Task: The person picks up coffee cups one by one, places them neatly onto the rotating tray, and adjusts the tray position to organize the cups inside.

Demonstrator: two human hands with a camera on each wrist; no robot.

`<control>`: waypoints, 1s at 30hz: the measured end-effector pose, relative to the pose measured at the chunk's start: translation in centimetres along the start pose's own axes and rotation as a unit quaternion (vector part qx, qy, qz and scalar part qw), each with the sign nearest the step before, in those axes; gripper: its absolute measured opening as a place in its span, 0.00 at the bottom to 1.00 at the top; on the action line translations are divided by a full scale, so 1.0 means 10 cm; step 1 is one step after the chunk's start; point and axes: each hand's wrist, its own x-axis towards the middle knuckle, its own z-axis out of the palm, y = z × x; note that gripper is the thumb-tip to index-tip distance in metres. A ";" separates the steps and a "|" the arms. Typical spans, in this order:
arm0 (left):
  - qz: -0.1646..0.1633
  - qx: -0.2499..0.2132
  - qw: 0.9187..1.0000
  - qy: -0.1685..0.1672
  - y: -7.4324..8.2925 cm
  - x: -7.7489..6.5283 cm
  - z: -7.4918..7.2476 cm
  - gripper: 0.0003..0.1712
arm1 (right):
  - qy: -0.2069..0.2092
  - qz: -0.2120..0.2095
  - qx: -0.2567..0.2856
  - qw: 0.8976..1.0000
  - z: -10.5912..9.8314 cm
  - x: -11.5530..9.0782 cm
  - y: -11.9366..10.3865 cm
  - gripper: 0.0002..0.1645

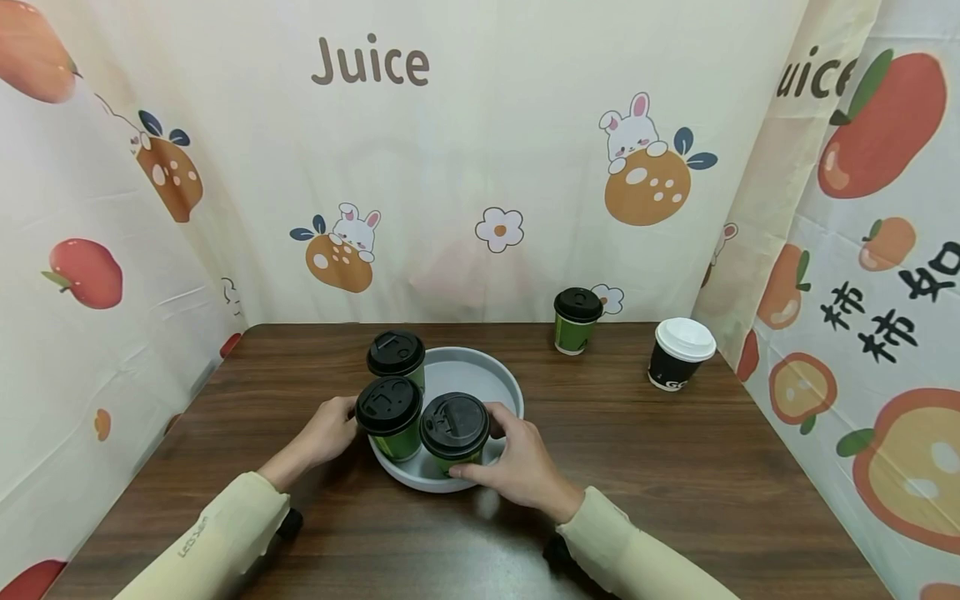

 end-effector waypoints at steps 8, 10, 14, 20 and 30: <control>0.002 0.005 1.000 0.004 0.00 -0.01 0.00 0.22 | -0.022 0.002 0.005 1.000 -0.03 0.00 0.00 0.49; 0.003 0.005 1.000 0.005 0.00 -0.01 0.00 0.22 | -0.032 -0.001 0.014 0.999 -0.05 0.00 0.00 0.50; 0.004 0.006 1.000 0.005 0.00 -0.01 0.00 0.22 | -0.049 -0.012 0.025 0.998 -0.09 0.01 0.02 0.52; 0.008 0.005 1.000 0.003 0.00 0.00 0.00 0.22 | -0.058 -0.005 -0.010 0.998 -0.16 0.02 0.02 0.54; 0.013 0.002 1.000 0.002 -0.01 0.00 0.00 0.23 | -0.058 0.000 0.001 0.998 -0.28 0.05 0.07 0.52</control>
